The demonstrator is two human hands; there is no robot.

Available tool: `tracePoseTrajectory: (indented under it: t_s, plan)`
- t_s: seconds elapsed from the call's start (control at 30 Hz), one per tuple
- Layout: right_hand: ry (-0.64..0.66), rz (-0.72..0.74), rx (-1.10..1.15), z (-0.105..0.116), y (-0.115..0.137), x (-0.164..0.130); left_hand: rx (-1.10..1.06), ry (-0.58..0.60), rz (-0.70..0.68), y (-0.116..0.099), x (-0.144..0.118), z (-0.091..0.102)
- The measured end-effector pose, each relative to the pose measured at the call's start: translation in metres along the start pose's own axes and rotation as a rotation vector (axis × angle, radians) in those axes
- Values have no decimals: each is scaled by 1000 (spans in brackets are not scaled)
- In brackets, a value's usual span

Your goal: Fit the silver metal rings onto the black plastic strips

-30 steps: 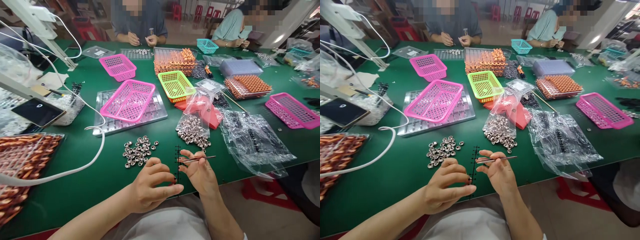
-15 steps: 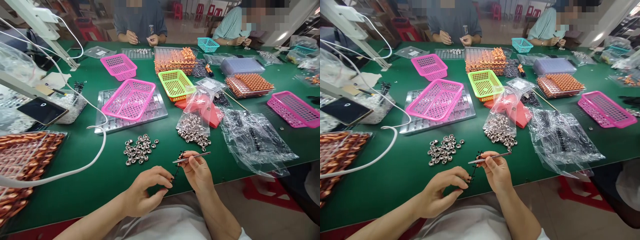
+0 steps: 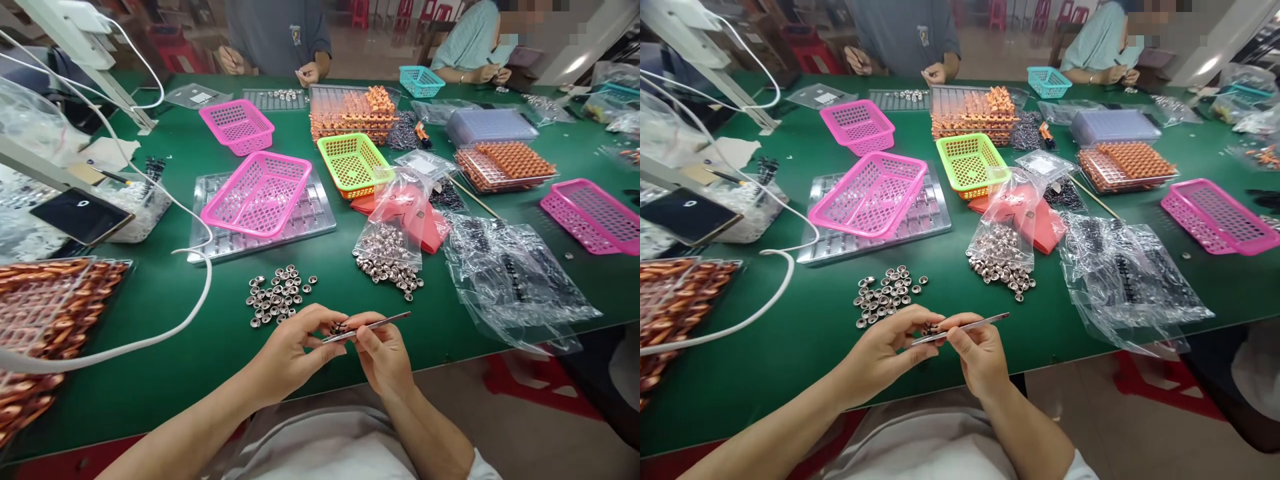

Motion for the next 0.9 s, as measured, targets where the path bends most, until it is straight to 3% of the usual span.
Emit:
tracePoseTrajectory:
  t_s: [0.17,0.37,0.57,0.7,0.9]
  plan:
    - [-8,64,-78,16,15,-2,-39,-19,96,-3,7,3]
    - [-304,284,-338,65,41,-14,-173,-43,99,2,41,8]
    - [-474,343,-438,88,38,-23,79,15,166,4,90,12]
    - [-436,339,-438,88,34,-25,260,37,217,2,104,10]
    - [-366,326,-443,86,37,-27,608,-91,235,3,116,1]
Point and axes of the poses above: each hand's wrist, its own x-axis towards the middle knuckle, its own z-axis out of the back of the hand, y = z × x, the point moved 2 cm from there along x, towards the middle knuckle, and after that the axes turned 14 degrees about y, right-handed, at the moved point
